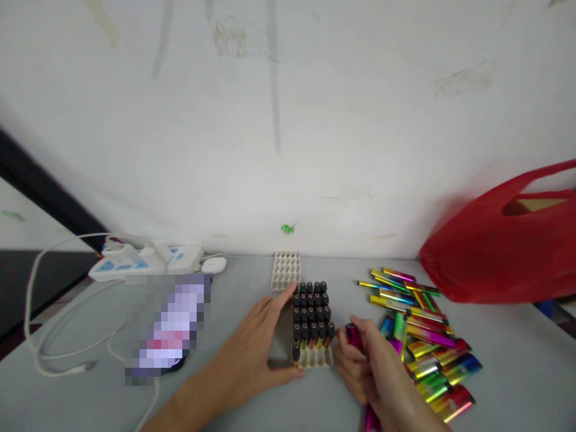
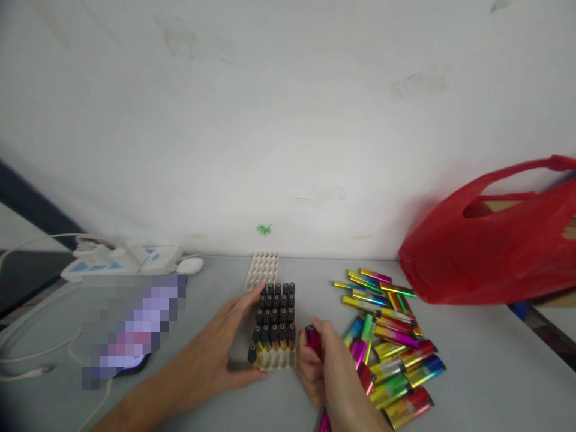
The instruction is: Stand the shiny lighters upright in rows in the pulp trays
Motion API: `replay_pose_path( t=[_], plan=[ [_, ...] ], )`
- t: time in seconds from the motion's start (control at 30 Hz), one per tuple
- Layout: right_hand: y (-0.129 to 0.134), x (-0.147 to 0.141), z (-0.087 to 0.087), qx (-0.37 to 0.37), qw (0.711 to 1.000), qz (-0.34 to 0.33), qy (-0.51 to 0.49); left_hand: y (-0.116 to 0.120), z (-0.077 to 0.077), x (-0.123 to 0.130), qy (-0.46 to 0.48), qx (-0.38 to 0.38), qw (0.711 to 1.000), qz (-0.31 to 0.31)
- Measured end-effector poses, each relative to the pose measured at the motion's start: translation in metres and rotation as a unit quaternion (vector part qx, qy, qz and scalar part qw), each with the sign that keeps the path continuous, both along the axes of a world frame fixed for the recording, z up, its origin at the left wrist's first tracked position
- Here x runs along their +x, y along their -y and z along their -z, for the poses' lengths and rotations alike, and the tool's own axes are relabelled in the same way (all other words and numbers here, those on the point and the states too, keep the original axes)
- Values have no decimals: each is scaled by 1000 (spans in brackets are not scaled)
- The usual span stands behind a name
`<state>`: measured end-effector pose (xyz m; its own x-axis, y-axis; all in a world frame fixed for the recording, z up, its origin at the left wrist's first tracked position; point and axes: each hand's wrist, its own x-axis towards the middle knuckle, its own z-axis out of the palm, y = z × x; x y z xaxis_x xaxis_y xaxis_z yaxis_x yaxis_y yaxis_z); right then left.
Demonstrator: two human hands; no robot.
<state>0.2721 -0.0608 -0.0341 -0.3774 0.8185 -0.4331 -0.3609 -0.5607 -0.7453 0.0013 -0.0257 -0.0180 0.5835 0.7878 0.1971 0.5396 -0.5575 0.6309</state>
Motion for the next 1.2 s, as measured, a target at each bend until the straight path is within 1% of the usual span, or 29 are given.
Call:
replay_pose_path(
  t=[0.1,0.17,0.3,0.47,0.5,0.6,0.67,0.77,0.83,0.9,0.97,1.0,1.03,1.1,1.13,1.2],
  plan=[
    [8,-5,-9,-5,998,56,20,1,-1,0,-4,-2,1000,2],
    [9,-8,-11,-12,997,76,29,1,-2,0,-7,-7,1000,1],
    [4,-11,-6,-30,997,66,35,1,-3,0,-8,-8,1000,1],
    [-1,-9,-1,-38,998,31,33,1,-3,0,-7,-7,1000,1],
    [-1,-9,-1,-35,999,27,29,1,-2,0,-7,-8,1000,0],
    [1,-8,-3,-15,999,43,12,1,-1,0,-5,-10,1000,-1],
    [3,-9,-7,11,996,81,20,1,-1,0,-5,-9,1000,0],
    [6,-13,-20,78,983,143,79,1,-1,0,-3,-6,1000,1],
    [11,-17,-31,134,967,176,127,1,-2,0,-3,-7,1000,0],
    [17,-19,-41,195,951,184,156,1,-2,0,-2,-10,1000,-2],
    [23,-21,-46,264,928,184,188,0,-2,0,0,-9,1000,-1],
    [26,-21,-46,310,908,186,211,0,-1,0,2,-9,1000,0],
    [28,-20,-45,358,882,190,239,0,-1,0,4,-8,1000,0],
    [29,-18,-41,449,818,194,302,0,-1,0,8,-10,1000,0],
    [29,-17,-39,485,788,189,329,0,-1,0,10,-12,1000,0],
    [26,-17,-37,544,739,165,360,0,-2,0,14,-11,1000,2]
  ],
)
